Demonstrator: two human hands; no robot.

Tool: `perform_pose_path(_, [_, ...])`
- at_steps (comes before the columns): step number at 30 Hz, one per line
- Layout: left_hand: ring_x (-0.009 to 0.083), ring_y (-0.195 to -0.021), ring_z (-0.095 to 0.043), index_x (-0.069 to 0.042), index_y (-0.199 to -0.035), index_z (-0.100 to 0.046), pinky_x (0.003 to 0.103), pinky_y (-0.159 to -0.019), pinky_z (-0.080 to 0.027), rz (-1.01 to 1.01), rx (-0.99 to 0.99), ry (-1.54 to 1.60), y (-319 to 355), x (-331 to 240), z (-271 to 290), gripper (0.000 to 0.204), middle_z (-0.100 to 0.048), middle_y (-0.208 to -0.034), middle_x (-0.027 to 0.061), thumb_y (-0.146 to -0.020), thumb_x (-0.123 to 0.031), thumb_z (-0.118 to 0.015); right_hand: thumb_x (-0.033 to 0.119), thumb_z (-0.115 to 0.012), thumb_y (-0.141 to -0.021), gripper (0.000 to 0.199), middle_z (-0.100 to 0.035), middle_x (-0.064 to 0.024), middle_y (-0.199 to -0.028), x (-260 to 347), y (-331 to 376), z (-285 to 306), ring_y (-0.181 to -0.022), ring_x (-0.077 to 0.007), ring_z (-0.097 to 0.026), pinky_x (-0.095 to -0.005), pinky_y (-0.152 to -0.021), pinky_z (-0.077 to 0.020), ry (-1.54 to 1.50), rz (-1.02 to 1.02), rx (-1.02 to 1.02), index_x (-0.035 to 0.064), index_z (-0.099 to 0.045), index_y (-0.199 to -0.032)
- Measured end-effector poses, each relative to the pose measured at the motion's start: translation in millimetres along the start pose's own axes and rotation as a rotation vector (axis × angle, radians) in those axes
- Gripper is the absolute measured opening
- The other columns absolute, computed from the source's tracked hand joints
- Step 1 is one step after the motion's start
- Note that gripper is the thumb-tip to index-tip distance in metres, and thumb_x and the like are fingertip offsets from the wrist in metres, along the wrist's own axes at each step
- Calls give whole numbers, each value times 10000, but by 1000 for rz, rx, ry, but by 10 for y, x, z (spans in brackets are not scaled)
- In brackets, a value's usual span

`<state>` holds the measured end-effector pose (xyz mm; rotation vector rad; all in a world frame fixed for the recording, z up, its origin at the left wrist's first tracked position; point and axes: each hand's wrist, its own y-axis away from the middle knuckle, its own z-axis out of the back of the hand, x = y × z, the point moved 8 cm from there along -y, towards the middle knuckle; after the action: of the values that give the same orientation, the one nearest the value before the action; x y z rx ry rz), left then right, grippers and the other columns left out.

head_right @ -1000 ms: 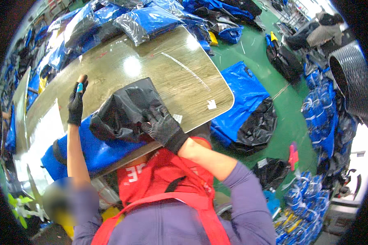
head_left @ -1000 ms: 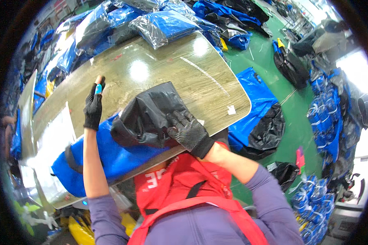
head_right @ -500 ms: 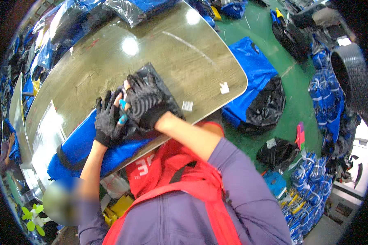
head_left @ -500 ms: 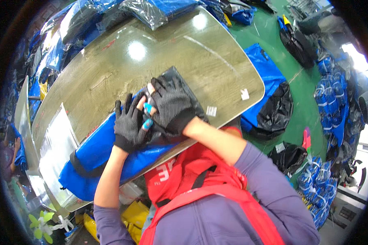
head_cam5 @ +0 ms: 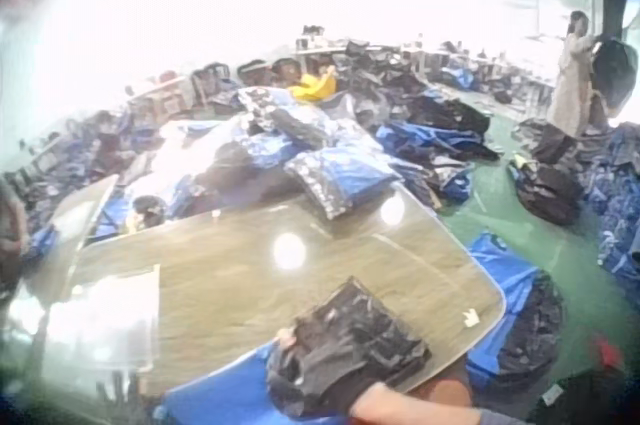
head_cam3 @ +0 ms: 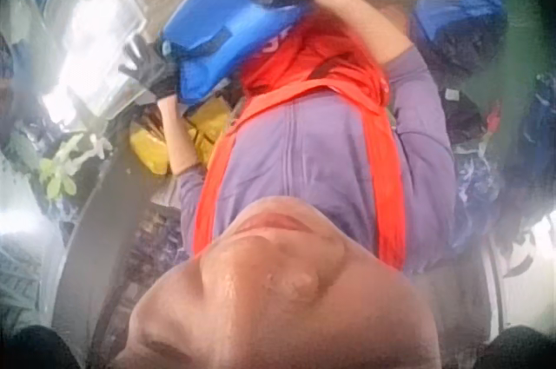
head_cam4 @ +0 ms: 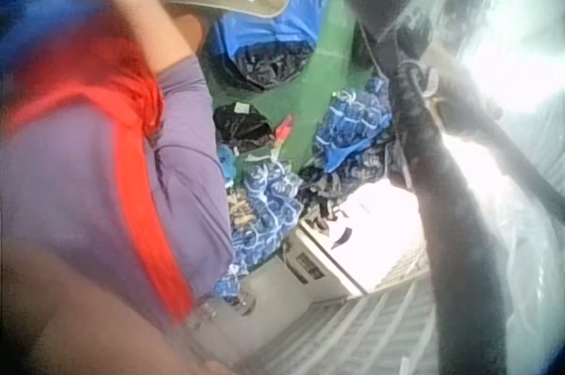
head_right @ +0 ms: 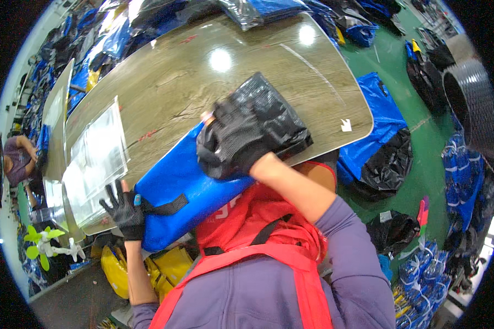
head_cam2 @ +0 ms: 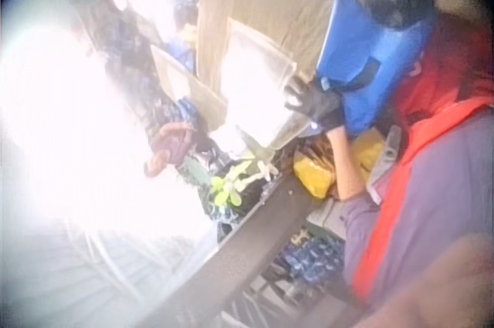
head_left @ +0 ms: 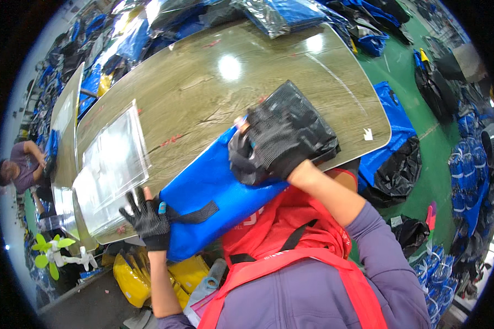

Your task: The person folds a blue and black soft bag on a table, places it into a clear plastic bag, and seals it. The person repeats this process with another bag, handling each item one at a time.

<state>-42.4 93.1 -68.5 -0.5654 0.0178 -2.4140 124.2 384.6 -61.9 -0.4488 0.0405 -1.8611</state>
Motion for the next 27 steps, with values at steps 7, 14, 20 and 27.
perform_pose_path(7, [359, -1304, -405, -21, -1432, -341, 458, -1057, -357, 1192, -35, 1253, 1436, 1025, -752, 802, -401, -1431, 223, -867, -521, -614, 524, -528, -781, 677, -375, -298, -1409, 887, -170, -517, -1342, -502, -255, -749, -1017, -85, 170, -54, 306, 181, -504, -1364])
perform_pose_path(14, [317, -1183, -535, -36, -1397, -405, 453, -1003, -445, 1240, 363, 2199, 1422, 60, -755, 664, -525, -1342, 145, -893, -408, -623, 604, -521, -820, 630, -373, -245, -1454, 897, -72, -517, -1359, -503, -257, -771, -1009, -43, -101, 54, 221, 287, -499, -1364])
perform_pose_path(20, [332, -1181, -535, -29, -1393, -401, 481, -1015, -430, 1254, 183, 2351, 1382, -138, -503, 653, -510, -1353, 158, -901, -412, -596, 500, -503, -865, 471, -405, -235, -1434, 764, 43, -469, -1370, -456, -277, -765, -1022, -42, -12, 125, -26, 294, -583, -1281])
perform_pose_path(27, [280, -1135, -559, -61, -1301, -527, 429, -963, -476, 1153, -55, 2063, 634, 65, 610, 519, -548, -1289, 147, -905, -395, -555, 342, -563, -880, 349, -508, -222, -1339, 580, 548, -106, -1345, -434, -342, -670, -1092, -101, -289, 147, -302, 166, -630, -1174])
